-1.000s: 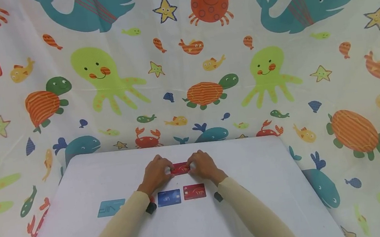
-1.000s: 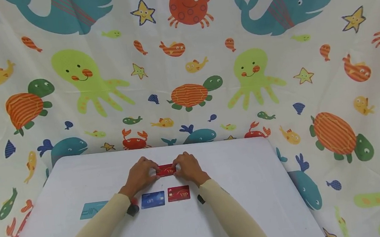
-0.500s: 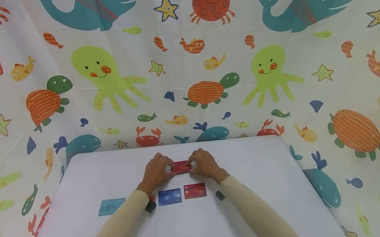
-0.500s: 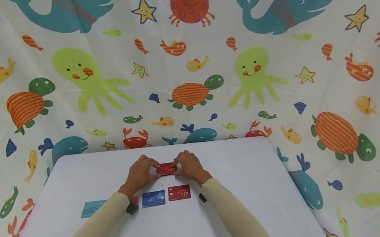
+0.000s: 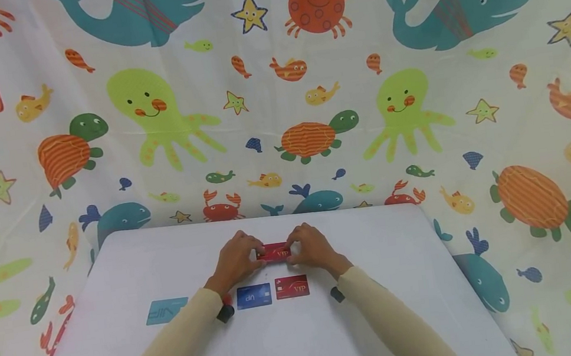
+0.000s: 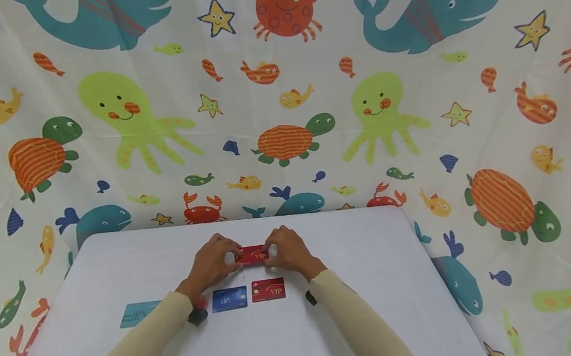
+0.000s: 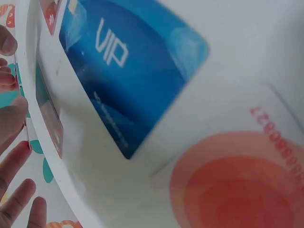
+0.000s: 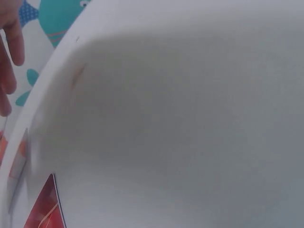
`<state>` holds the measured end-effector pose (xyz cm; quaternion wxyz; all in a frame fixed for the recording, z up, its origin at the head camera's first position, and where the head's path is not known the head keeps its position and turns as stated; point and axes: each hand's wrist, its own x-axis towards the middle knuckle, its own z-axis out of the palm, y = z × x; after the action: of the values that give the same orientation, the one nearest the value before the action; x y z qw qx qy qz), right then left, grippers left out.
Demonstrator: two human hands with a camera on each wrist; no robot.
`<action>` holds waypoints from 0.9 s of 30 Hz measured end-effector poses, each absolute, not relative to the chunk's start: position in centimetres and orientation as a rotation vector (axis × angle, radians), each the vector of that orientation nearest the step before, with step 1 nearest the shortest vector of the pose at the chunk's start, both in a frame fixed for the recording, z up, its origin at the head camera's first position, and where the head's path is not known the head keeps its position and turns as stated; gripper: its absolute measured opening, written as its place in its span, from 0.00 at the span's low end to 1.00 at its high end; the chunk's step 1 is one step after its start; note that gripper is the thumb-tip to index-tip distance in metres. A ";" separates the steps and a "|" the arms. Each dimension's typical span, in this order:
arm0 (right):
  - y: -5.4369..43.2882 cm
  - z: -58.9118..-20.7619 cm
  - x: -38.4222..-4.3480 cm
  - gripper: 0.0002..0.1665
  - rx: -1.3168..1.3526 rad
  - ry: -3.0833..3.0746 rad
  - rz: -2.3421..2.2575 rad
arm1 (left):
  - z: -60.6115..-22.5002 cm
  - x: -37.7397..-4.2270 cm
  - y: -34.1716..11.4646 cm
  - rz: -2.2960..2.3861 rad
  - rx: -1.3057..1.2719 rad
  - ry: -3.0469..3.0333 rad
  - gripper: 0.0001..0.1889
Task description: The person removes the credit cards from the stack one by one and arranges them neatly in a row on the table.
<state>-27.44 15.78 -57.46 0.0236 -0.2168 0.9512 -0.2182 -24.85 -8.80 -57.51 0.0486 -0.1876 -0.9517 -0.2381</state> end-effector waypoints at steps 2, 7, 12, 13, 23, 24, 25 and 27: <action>15.9 -57.3 -27.3 0.18 -0.677 2.949 -0.667 | -57.4 -24.8 -8.7 -0.730 -0.583 -2.895 0.15; 16.4 -56.9 -26.8 0.18 -0.696 2.958 -0.657 | -57.3 -24.5 -8.5 -0.734 -0.605 -2.881 0.16; 17.0 -56.7 -26.3 0.17 -0.715 2.963 -0.674 | -57.1 -24.1 -8.2 -0.783 -0.603 -2.869 0.16; 17.1 -56.7 -26.2 0.17 -0.714 2.962 -0.675 | -57.1 -24.0 -8.2 -0.791 -0.603 -2.867 0.16; 18.2 -56.6 -25.2 0.17 -0.688 2.966 -0.672 | -57.0 -23.3 -7.7 -0.792 -0.636 -2.845 0.15; 18.3 -56.5 -25.1 0.17 -0.688 2.965 -0.679 | -57.1 -23.2 -7.6 -0.792 -0.642 -2.842 0.16; 18.4 -56.5 -25.0 0.17 -0.688 2.967 -0.681 | -57.1 -23.1 -7.6 -0.795 -0.648 -2.841 0.16; 18.5 -56.4 -24.7 0.16 -0.690 2.967 -0.691 | -57.1 -23.0 -7.5 -0.813 -0.662 -2.838 0.16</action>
<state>-24.74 18.49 -56.37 0.0089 -0.2207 0.9498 -0.2214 -23.01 -7.53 -57.11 0.0582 -0.2186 -0.9364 -0.2683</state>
